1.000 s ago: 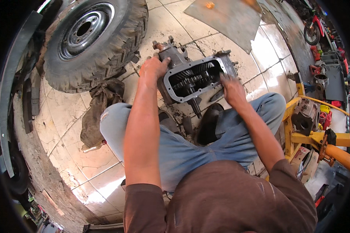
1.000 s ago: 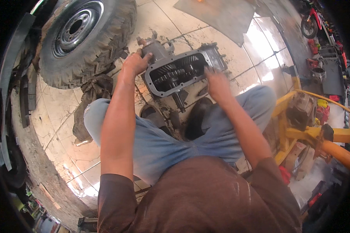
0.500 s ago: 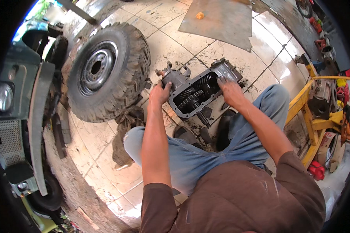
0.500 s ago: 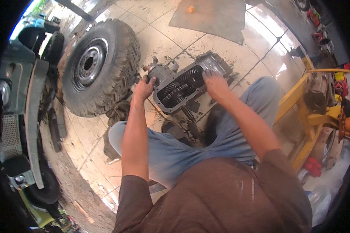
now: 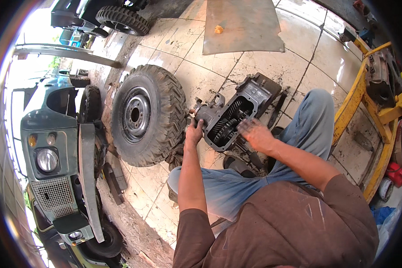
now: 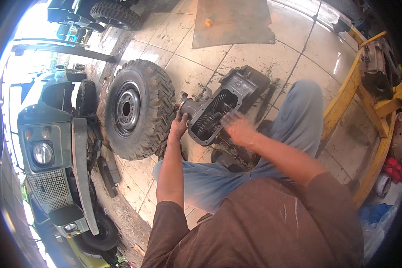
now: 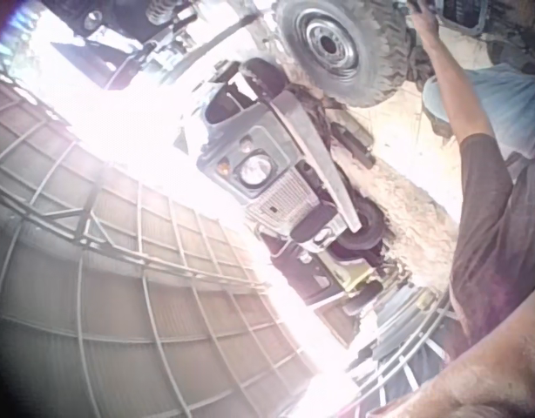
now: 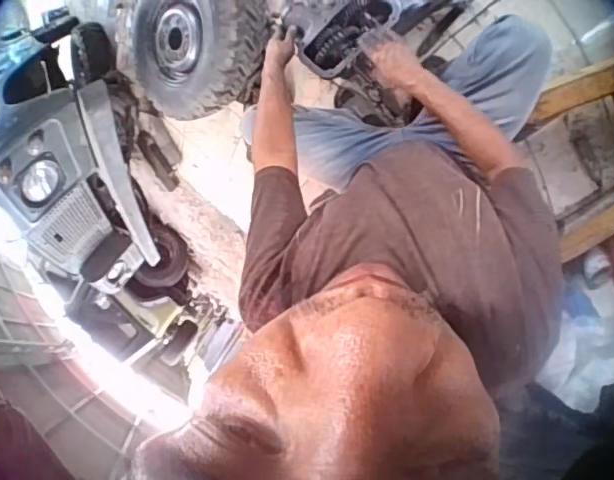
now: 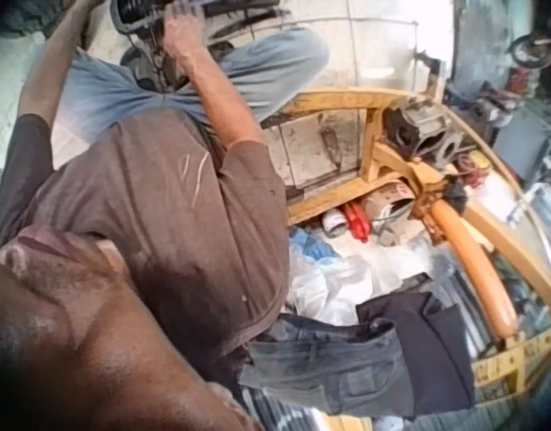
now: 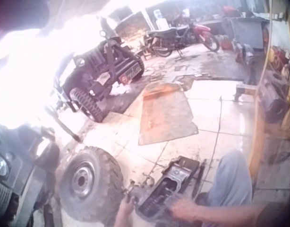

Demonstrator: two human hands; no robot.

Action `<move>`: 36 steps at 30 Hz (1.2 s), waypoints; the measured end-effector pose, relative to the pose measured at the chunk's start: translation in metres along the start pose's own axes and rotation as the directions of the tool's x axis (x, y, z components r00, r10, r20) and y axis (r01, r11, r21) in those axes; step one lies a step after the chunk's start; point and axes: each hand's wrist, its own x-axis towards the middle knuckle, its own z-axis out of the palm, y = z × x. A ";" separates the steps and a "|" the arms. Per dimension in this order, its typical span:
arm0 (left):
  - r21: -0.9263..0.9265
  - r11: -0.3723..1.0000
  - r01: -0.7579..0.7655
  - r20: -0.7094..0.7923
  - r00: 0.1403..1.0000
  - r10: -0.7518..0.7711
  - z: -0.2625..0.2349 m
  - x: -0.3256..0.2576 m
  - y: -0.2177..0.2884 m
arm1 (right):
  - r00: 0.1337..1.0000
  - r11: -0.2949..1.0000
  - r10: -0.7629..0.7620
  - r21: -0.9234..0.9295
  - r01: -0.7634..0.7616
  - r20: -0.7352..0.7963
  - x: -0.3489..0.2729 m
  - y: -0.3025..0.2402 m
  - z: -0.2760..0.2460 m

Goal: The person sits on the floor and works on a disassembled mechanical housing, likely a differential or gearbox. They repeatedly rotate the internal gears by hand and wipe the interior surfaces with a cloth.

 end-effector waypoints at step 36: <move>-0.113 0.966 0.234 0.075 0.971 -0.227 -0.002 -0.012 0.063 | 0.884 0.917 0.391 0.029 -0.397 -0.257 0.039 0.063 -0.014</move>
